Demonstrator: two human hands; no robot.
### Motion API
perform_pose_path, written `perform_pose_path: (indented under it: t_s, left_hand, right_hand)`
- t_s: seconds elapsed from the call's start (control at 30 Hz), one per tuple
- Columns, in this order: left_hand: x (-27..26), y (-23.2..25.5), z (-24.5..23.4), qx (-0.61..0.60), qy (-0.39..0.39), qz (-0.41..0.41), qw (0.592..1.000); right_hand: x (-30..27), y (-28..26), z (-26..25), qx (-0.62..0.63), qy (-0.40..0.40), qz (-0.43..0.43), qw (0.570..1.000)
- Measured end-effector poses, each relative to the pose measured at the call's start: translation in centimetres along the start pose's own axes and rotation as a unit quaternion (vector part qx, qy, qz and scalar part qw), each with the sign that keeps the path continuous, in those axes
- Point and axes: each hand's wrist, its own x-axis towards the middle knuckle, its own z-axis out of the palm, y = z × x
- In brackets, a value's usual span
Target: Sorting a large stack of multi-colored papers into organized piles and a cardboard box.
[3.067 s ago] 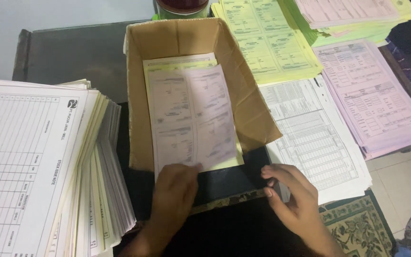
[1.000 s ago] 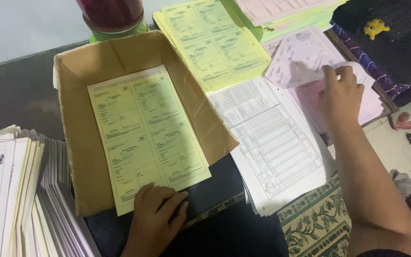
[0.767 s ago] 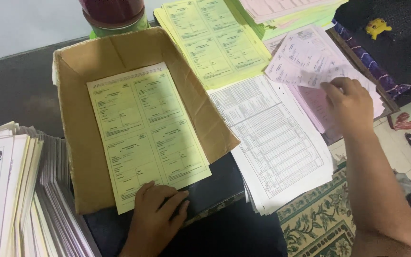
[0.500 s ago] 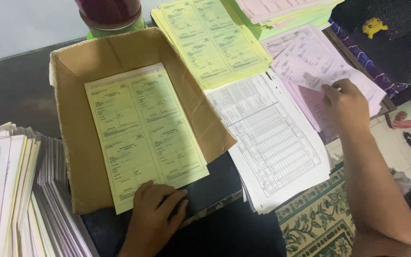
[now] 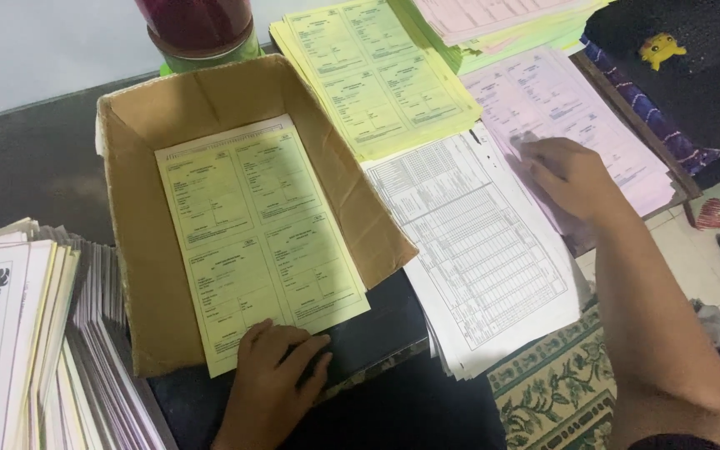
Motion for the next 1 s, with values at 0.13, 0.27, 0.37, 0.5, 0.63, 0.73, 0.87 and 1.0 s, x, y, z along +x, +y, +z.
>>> perform_pose_path:
  t_s: [0.13, 0.27, 0.37, 0.5, 0.63, 0.73, 0.87, 1.0]
  left_hand:
    - [0.2, 0.2, -0.3, -0.012, 0.041, 0.029, 0.999]
    - [0.3, 0.5, -0.4, -0.017, 0.041, 0.023, 0.999]
    - [0.0, -0.1, -0.3, -0.021, 0.005, 0.017, 1.0]
    - [0.4, 0.9, -0.6, -0.003, 0.059, 0.015, 0.998]
    - [0.3, 0.7, -0.3, 0.069, 0.118, -0.018, 0.99]
    - [0.3, 0.7, -0.9, 0.073, 0.087, -0.053, 0.992]
    - [0.1, 0.7, -1.2, 0.043, 0.111, -0.034, 0.992]
    - [0.0, 0.7, -1.6, 0.008, 0.141, -0.019, 0.99]
  right_hand:
    - [-0.9, 1.8, 0.3, 0.143, 0.029, -0.035, 0.989]
    - [-1.8, 4.6, 1.8, 0.03, 0.116, -0.056, 0.991]
    - [-2.0, 4.3, 1.9, -0.077, 0.033, -0.029, 0.996]
    - [-2.7, 2.5, 1.0, -0.023, 0.036, -0.041, 0.998]
    - [-3.5, 1.5, 0.5, 0.023, 0.051, -0.043, 0.998]
    - [-4.8, 0.7, 0.3, -0.011, 0.07, -0.055, 0.996]
    - [-8.2, -6.8, -2.3, 0.015, 0.079, -0.049, 0.996]
    - [-11.8, -13.2, -1.3, 0.078, 0.058, -0.073, 0.993]
